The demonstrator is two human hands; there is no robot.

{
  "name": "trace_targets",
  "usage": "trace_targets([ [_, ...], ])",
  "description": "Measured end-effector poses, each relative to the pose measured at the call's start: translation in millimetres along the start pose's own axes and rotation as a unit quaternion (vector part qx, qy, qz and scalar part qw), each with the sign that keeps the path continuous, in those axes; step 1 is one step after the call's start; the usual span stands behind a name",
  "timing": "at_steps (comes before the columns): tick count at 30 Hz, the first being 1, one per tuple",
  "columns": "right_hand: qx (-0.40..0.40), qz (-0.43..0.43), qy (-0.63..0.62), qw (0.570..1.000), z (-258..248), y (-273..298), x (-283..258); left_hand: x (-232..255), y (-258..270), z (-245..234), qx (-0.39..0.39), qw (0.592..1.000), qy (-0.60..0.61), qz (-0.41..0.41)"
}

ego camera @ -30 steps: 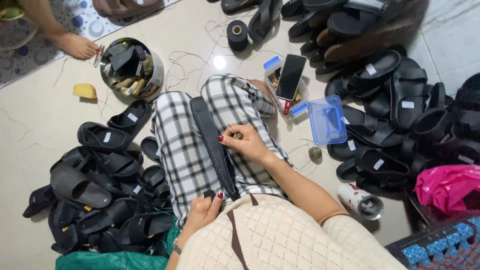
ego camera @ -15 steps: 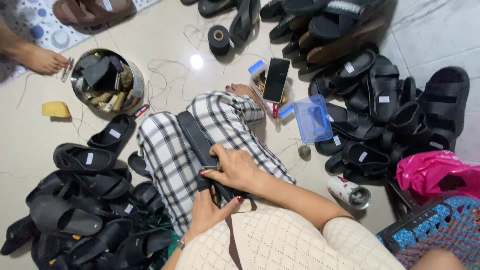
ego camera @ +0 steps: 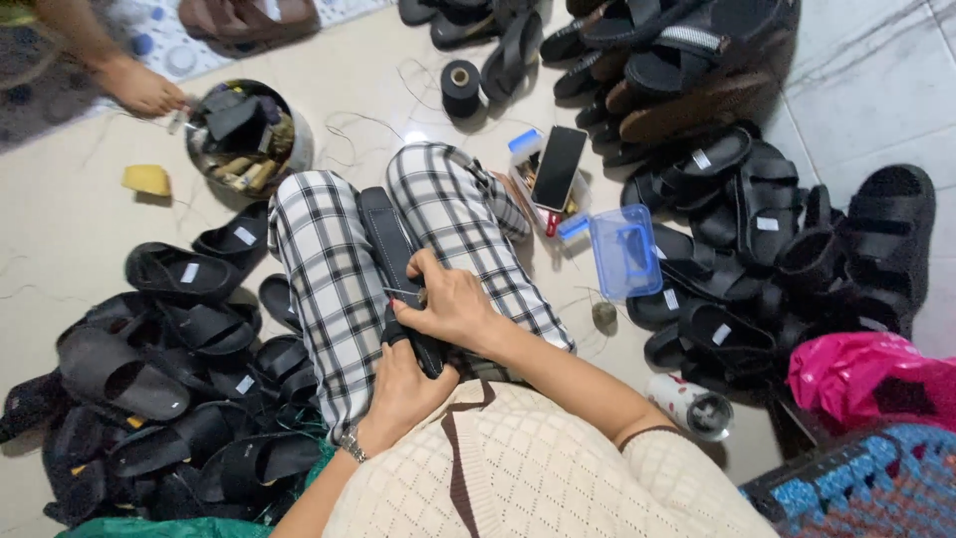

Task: A person is hand-stitching the sole of a black sandal using a needle and thread while sitting on the floor.

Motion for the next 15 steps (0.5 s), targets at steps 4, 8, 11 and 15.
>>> trace_targets([
  [4,0.050,-0.018,-0.020,0.998,1,6,6,0,4,2,0.031,0.999,0.010,0.030],
  [8,0.018,0.029,-0.052,0.998,-6,9,12,8,9,5,0.053,0.998,-0.021,0.028],
  [11,0.006,0.036,-0.065,0.997,-5,4,14,12,5,5,0.059,0.998,0.006,0.015],
  [15,-0.013,0.079,-0.080,0.994,-14,2,8,18,4,-1,0.036,0.999,0.038,0.007],
])
Point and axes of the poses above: each hand's wrist, its own y-axis away from the middle knuckle, its own z-axis out of the palm, x = y × z, the point moved 1 cm from there along -y, towards the middle knuckle, and after that the axes turned 9 degrees about x, right-handed, at the moved point
